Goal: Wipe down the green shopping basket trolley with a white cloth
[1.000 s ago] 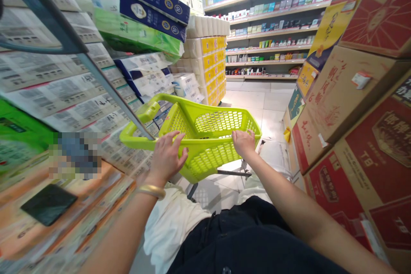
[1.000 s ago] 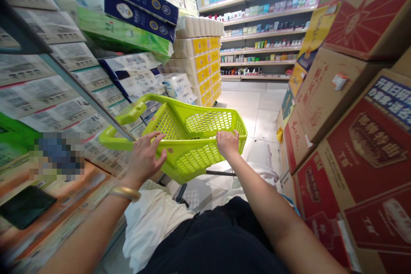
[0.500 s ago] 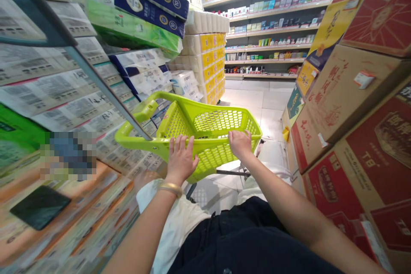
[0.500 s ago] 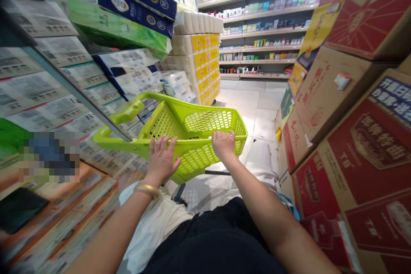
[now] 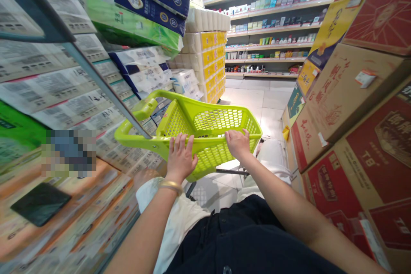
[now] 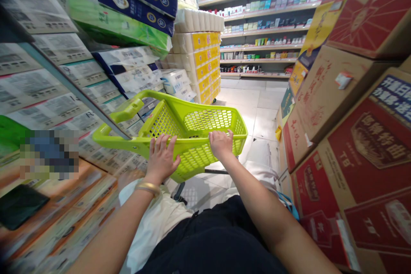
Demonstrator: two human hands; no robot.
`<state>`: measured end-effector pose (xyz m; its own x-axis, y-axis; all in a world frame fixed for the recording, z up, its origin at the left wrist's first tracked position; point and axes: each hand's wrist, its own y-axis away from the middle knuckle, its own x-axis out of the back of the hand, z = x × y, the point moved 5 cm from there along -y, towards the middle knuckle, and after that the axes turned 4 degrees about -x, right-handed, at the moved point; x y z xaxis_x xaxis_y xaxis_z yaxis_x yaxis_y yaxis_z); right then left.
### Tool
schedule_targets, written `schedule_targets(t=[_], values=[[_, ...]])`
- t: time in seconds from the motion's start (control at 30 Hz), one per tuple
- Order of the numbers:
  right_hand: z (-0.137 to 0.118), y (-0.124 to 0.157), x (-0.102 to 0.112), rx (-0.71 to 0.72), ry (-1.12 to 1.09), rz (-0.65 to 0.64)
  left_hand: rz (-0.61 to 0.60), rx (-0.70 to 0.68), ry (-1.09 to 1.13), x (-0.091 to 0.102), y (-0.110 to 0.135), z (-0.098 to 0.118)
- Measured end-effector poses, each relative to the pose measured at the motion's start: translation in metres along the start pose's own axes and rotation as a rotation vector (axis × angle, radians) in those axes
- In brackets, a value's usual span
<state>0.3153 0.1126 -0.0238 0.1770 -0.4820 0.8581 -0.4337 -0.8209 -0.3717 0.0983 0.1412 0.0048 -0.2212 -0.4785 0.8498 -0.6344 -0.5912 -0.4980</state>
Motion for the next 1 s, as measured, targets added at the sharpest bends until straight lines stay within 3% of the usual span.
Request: schedule_targets(t=[0.13, 0.23, 0.33, 0.53, 0.67, 0.8, 1.0], values=[[0.034, -0.004, 0.006, -0.106, 0.032, 0.015, 0.011, 0.013, 0.002, -0.002, 0.000, 0.000], [0.040, -0.006, 0.008, -0.161, 0.040, 0.020, 0.018, 0.034, 0.019, -0.003, 0.000, 0.001], [0.025, -0.004, 0.005, -0.155, 0.032, 0.032, 0.016, 0.050, 0.019, -0.003, -0.001, 0.001], [-0.037, 0.003, -0.010, 0.021, -0.016, 0.028, 0.011, 0.047, -0.008, -0.001, 0.000, 0.002], [-0.052, 0.004, -0.014, 0.080, -0.020, -0.004, 0.009, 0.041, -0.015, -0.001, 0.001, 0.000], [-0.034, 0.003, -0.009, 0.113, 0.006, -0.007, 0.017, 0.020, -0.002, -0.002, 0.002, -0.001], [0.021, -0.002, 0.004, 0.000, 0.050, 0.012, 0.016, 0.035, 0.041, -0.002, 0.002, -0.003]])
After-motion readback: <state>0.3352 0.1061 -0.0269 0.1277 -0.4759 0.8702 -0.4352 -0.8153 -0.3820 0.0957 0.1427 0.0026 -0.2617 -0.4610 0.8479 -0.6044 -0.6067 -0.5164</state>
